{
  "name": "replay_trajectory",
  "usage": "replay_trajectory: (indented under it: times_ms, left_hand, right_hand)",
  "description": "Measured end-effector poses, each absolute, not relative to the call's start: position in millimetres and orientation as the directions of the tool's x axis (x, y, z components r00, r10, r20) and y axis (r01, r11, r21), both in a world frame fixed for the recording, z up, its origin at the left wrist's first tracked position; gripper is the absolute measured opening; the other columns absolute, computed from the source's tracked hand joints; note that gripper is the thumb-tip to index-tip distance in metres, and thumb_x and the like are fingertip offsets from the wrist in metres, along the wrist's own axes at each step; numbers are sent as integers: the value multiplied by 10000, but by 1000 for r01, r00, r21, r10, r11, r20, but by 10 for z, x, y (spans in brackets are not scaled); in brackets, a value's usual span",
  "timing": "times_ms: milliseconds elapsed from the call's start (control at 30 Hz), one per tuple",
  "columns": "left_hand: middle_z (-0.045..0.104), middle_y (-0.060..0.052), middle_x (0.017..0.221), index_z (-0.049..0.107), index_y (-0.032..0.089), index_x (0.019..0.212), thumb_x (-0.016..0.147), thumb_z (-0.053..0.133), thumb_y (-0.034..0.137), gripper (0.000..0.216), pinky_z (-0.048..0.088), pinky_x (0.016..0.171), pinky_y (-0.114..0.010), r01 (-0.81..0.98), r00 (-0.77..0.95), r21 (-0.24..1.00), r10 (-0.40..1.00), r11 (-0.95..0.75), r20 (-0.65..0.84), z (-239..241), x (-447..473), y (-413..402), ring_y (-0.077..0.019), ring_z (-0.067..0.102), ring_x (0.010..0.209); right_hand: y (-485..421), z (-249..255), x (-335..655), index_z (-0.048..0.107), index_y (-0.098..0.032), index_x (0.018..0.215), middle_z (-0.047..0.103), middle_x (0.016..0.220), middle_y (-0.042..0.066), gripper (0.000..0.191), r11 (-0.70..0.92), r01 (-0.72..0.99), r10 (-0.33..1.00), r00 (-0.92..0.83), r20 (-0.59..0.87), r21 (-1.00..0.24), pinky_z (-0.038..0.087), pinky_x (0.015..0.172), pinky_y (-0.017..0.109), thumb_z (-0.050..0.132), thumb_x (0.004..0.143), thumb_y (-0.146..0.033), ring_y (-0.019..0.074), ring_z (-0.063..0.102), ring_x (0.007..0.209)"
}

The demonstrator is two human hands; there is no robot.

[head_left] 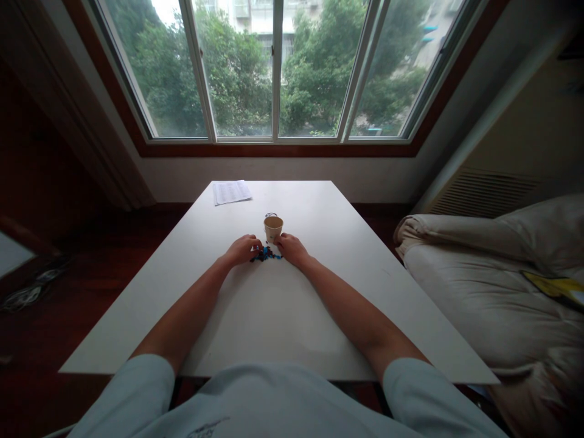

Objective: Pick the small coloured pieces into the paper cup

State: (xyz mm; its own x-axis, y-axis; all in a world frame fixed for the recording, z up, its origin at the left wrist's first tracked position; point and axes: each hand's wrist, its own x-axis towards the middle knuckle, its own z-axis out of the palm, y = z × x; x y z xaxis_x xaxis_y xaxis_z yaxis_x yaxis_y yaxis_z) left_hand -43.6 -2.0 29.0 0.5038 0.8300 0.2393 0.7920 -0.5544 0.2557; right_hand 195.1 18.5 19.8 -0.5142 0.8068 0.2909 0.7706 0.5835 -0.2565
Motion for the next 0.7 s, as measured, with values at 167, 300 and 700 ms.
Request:
replay_trajectory:
  times_ms: [167, 300, 700]
  left_hand:
    - [661, -45, 907, 749, 255, 950, 823, 593, 227, 203, 479, 774, -278, 809, 492, 244, 843, -535, 218, 300, -411, -29, -185, 605, 866]
    - [662, -50, 904, 746, 246, 940, 814, 596, 229, 197, 483, 785, -285, 822, 474, 241, 854, -517, 214, 299, -400, -28, -187, 604, 859]
    - [655, -55, 954, 729, 246, 915, 811, 611, 232, 158, 478, 823, -297, 828, 470, 214, 850, -518, 238, 276, -338, -52, -205, 590, 925]
  right_hand:
    - [204, 213, 1924, 693, -190, 966, 661, 1022, 78, 182, 668, 680, 732, -527, 432, -303, 416, 850, 271, 512, 952, -190, 178, 576, 953]
    - [200, 286, 1861, 690, -198, 932, 642, 966, 71, 185, 727, 594, 671, -510, 538, -344, 433, 867, 299, 506, 943, -191, 185, 563, 939]
    - [274, 560, 1824, 660, -188, 942, 621, 944, 63, 234, 660, 559, 689, -185, 700, -502, 457, 827, 301, 434, 970, -244, 185, 561, 883]
